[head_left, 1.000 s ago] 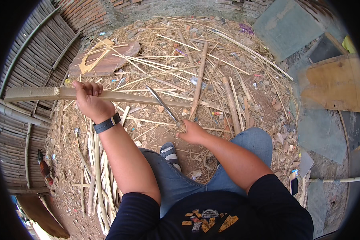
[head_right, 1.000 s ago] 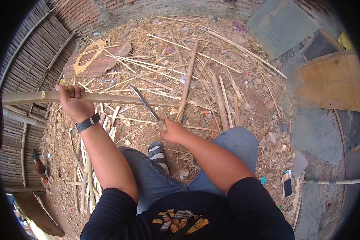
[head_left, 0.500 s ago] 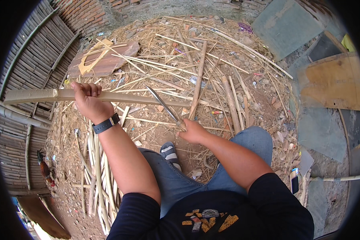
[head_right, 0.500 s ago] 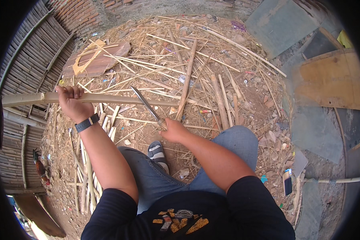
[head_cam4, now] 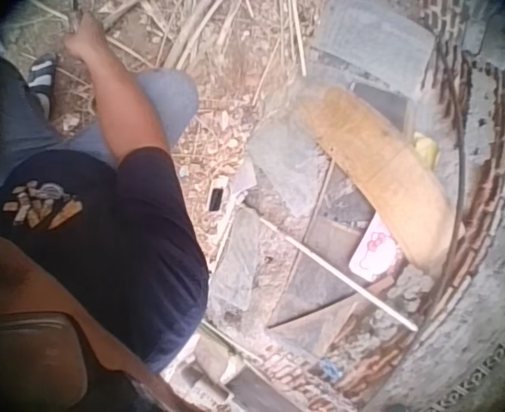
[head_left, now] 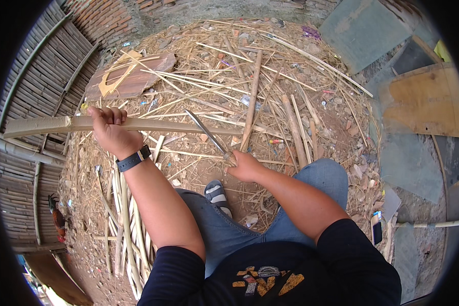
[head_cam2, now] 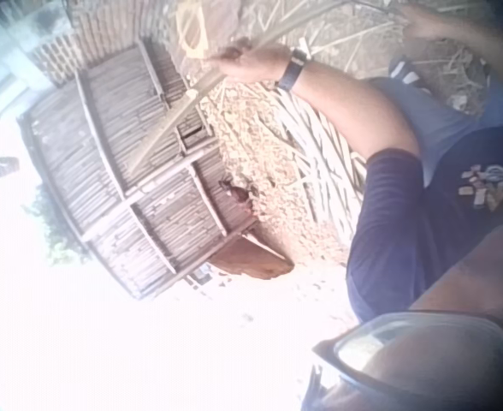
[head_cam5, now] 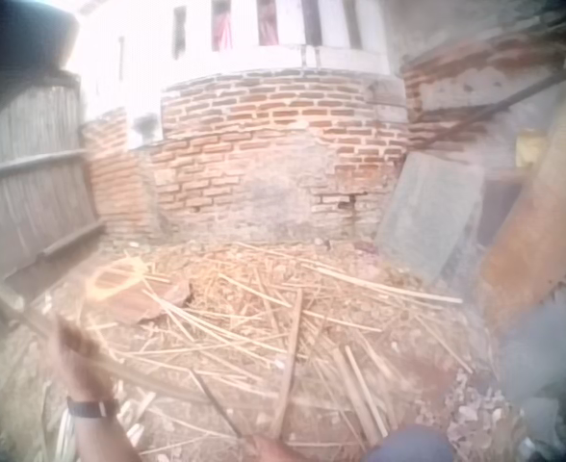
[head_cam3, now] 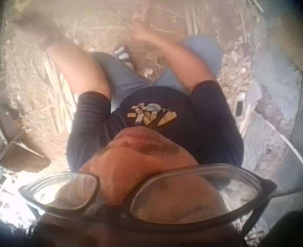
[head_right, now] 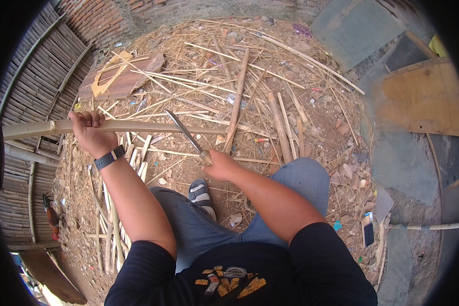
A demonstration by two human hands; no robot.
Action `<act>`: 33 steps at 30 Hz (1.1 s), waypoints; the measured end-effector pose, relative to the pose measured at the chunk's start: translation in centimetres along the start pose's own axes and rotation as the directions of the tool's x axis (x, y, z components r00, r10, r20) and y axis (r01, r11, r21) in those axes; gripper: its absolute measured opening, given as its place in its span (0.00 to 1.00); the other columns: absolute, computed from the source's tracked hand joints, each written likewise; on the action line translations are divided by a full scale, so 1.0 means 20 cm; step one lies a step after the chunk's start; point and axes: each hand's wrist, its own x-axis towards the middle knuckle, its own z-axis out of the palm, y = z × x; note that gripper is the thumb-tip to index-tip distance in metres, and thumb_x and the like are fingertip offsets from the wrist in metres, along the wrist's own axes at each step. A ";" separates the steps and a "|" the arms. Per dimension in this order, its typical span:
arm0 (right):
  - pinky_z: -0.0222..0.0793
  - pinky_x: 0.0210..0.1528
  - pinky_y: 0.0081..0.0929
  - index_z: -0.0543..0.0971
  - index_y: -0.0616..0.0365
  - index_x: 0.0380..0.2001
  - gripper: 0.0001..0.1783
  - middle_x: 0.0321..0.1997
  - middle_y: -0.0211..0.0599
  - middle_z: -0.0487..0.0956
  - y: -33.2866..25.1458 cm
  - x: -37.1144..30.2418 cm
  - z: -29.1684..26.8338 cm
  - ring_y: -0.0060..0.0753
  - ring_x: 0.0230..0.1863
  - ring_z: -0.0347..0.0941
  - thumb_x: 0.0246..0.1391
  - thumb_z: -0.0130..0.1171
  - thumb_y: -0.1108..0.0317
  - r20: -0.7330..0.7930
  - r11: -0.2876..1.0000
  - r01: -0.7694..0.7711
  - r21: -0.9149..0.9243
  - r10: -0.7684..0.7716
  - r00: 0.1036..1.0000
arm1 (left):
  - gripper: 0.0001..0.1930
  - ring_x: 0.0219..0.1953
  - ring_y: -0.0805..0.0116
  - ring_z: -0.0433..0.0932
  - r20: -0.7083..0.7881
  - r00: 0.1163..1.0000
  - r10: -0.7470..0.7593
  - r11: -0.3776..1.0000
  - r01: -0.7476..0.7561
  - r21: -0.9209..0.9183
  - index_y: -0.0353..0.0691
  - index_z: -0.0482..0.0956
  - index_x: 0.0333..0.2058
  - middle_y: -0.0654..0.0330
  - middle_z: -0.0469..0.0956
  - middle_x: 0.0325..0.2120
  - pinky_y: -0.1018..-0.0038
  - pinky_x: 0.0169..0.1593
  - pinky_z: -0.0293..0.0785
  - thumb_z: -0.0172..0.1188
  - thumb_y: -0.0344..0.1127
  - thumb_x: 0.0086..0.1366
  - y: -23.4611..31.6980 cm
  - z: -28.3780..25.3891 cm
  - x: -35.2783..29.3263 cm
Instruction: The person sits on the ground and uses a knife to shave the surface of a long bamboo stick. They hold the stick with one hand and scrape the blade along its length to remove the outer layer. The person occasionally pauses to inspect the stick or check their wristwatch.
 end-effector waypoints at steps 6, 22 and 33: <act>0.71 0.48 0.43 0.71 0.69 0.48 0.30 0.41 0.61 0.78 -0.04 -0.01 -0.04 0.58 0.46 0.76 0.48 0.64 0.57 0.028 1.000 -0.011 0.022 0.011 1.000 | 0.17 0.20 0.76 0.54 0.005 1.000 -0.016 1.000 0.016 -0.015 0.47 0.65 0.24 0.70 0.55 0.17 0.76 0.27 0.53 0.54 0.46 0.71 0.01 0.00 0.00; 0.70 0.50 0.38 0.71 0.66 0.54 0.32 0.45 0.60 0.78 -0.04 -0.01 -0.04 0.54 0.48 0.76 0.48 0.66 0.60 0.004 0.999 0.036 0.033 -0.036 0.999 | 0.18 0.20 0.76 0.54 -0.001 1.000 -0.029 0.999 0.029 -0.021 0.46 0.63 0.23 0.69 0.55 0.16 0.76 0.27 0.52 0.54 0.46 0.71 0.00 0.01 -0.01; 0.71 0.50 0.42 0.71 0.70 0.51 0.31 0.44 0.62 0.77 -0.07 -0.02 -0.07 0.58 0.48 0.75 0.45 0.63 0.63 0.034 1.000 -0.019 0.012 0.019 0.999 | 0.21 0.19 0.76 0.54 -0.007 1.000 -0.010 1.000 0.010 -0.015 0.46 0.62 0.21 0.69 0.53 0.15 0.75 0.27 0.52 0.55 0.47 0.69 -0.01 0.01 -0.01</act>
